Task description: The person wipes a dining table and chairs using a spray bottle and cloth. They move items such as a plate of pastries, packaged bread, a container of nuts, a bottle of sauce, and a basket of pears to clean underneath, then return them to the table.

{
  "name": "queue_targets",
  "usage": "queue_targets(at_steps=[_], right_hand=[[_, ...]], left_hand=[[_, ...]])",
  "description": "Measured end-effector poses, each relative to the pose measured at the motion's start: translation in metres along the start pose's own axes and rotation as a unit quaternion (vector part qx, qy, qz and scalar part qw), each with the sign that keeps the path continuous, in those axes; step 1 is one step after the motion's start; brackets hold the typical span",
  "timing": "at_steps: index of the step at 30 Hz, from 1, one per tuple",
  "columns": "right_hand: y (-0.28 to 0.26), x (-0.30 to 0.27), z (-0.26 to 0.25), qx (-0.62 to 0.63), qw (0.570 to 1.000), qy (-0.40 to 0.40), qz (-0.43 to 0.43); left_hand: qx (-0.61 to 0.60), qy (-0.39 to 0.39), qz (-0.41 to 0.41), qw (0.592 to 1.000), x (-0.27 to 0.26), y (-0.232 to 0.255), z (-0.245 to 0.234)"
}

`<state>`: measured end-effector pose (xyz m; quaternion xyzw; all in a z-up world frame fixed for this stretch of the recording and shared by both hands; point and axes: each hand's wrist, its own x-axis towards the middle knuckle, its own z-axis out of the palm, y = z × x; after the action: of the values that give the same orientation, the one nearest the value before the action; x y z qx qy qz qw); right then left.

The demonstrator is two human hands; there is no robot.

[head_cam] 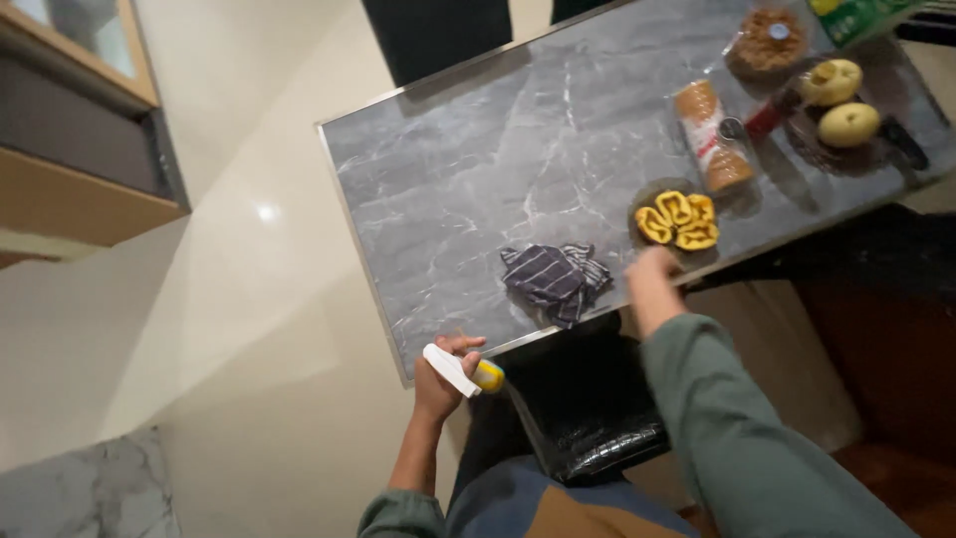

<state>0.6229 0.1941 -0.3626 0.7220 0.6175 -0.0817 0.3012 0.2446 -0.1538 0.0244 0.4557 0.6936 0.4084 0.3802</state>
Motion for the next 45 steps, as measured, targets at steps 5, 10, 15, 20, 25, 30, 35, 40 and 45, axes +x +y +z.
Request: queue_targets(at_steps=[5,10,15,20,25,30,35,40,45], right_hand=[[0.063,-0.019,-0.002,0.705,0.642,0.017,0.300],[0.104,-0.018,-0.019,0.903,0.252,0.019,0.348],[0.082,-0.023,-0.021,0.885,0.384,0.034,0.261],[0.012,-0.060,-0.058,0.835,0.498,0.068,0.224],[-0.100,-0.026,-0.031,0.897,0.431,-0.011,0.099],[-0.191,-0.089,-0.087,0.844,0.531,-0.046,0.058],[-0.242,-0.124,-0.115,0.827,0.552,-0.082,0.069],[-0.260,-0.141,-0.120,0.818,0.565,-0.077,0.074],[-0.241,-0.159,-0.130,0.830,0.552,-0.078,0.023]], left_hand=[[-0.004,0.015,0.016,1.000,-0.006,0.010,-0.004],[-0.042,0.021,0.018,0.999,-0.008,-0.003,0.001],[-0.041,0.003,0.012,0.999,-0.005,-0.001,-0.003],[-0.058,0.007,0.001,0.998,-0.002,-0.014,-0.007],[-0.071,0.007,-0.003,0.997,0.003,-0.016,-0.016],[-0.089,0.005,-0.003,0.996,0.009,-0.033,-0.023],[-0.088,0.022,0.018,0.996,0.016,-0.050,-0.025],[-0.062,0.007,0.004,0.998,0.022,-0.051,-0.036],[-0.059,-0.009,-0.001,0.998,0.030,-0.046,-0.038]])
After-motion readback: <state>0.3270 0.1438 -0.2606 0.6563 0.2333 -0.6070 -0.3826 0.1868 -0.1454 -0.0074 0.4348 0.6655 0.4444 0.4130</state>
